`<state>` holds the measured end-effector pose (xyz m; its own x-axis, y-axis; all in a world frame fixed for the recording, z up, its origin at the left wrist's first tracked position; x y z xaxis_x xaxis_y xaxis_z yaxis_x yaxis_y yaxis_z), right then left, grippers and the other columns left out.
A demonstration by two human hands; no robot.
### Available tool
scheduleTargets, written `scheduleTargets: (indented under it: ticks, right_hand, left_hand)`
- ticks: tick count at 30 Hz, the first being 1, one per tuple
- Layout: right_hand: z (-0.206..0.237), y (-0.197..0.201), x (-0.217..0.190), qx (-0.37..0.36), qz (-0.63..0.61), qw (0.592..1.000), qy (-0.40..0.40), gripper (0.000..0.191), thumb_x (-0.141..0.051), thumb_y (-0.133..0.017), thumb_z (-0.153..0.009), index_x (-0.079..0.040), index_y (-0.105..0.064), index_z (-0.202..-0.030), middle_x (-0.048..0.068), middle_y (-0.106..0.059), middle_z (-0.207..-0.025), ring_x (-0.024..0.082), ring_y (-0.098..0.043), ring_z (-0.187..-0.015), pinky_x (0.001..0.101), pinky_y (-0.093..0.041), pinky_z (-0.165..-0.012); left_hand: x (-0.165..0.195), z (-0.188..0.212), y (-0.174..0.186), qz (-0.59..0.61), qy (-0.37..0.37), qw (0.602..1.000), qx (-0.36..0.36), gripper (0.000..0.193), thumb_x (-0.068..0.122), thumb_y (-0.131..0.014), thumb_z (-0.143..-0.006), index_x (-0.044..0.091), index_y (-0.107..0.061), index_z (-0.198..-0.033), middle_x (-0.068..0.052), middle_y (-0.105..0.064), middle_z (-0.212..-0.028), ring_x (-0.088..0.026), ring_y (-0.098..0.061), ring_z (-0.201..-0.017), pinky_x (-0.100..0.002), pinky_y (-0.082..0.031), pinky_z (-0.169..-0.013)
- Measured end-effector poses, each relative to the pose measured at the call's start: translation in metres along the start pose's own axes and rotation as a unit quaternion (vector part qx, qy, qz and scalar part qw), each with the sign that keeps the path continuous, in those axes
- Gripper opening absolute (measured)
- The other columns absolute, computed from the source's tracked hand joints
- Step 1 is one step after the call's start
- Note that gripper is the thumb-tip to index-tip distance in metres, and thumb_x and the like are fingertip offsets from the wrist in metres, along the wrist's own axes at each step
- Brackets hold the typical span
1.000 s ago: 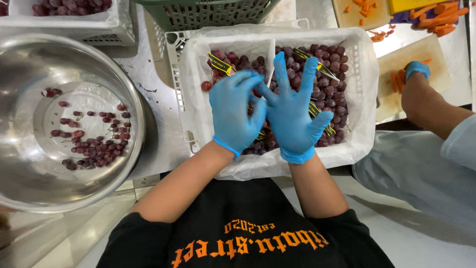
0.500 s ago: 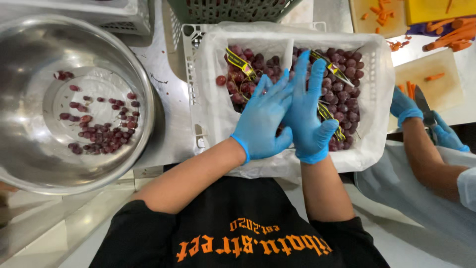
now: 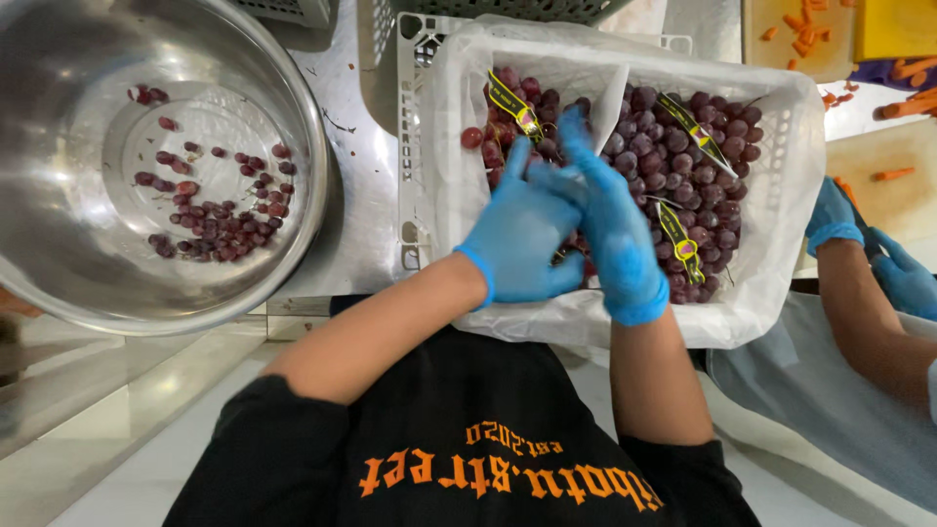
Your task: The person picks grape bunches from a foam tray, trims stems and loose grapes off with small scissors, and places the trimmed grapes back into the tray while dropping loose grapes into a metal bowl. A coworker beside them cuts carrots on a cutting board.
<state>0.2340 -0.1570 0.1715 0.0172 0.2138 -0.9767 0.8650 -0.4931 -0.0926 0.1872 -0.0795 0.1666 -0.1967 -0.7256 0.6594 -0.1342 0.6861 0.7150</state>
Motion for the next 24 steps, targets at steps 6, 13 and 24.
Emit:
scheduleTargets:
  ticks: [6,13,24]
  right_hand:
    - [-0.064,0.006,0.026,0.031,0.351,0.936,-0.009,0.029,-0.008,-0.066,-0.094,-0.009,-0.07,-0.122,0.007,-0.07,-0.137,0.022,-0.07,-0.103,0.0372,-0.058,-0.094]
    - [-0.114,-0.007,0.075,-0.028,0.51,0.86,-0.019,0.015,-0.016,-0.074,-0.091,-0.009,-0.074,-0.104,0.015,-0.07,-0.106,0.036,-0.066,-0.1,0.0442,-0.053,-0.086]
    - [-0.077,0.016,0.071,0.062,0.303,0.947,-0.09,0.011,-0.006,-0.072,-0.09,-0.002,-0.068,-0.1,0.007,-0.068,-0.092,0.015,-0.064,-0.081,0.03,-0.053,-0.075]
  left_hand:
    - [-0.087,0.061,0.098,-0.067,0.165,0.928,0.326,0.026,0.014,-0.074,-0.087,0.016,-0.072,-0.112,-0.007,-0.07,-0.112,-0.032,-0.062,-0.107,-0.044,-0.044,-0.097]
    - [-0.115,0.027,0.046,-0.164,0.126,0.958,0.197,0.029,0.021,-0.082,-0.079,0.017,-0.071,-0.106,-0.008,-0.064,-0.099,-0.032,-0.059,-0.095,-0.046,-0.044,-0.081]
    - [-0.088,0.022,0.053,-0.078,0.038,0.965,0.247,0.022,0.018,-0.08,-0.081,0.015,-0.069,-0.1,-0.001,-0.068,-0.101,-0.027,-0.06,-0.095,-0.044,-0.041,-0.084]
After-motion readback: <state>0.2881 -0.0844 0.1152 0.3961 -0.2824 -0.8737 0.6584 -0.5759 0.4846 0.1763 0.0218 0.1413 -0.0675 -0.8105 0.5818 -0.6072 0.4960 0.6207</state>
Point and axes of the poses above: each hand's wrist, its own z-axis away from the middle knuckle, its own y-axis out of the back of the hand, x = y × z, the point moved 8 cm from there along -z, towards the middle knuckle
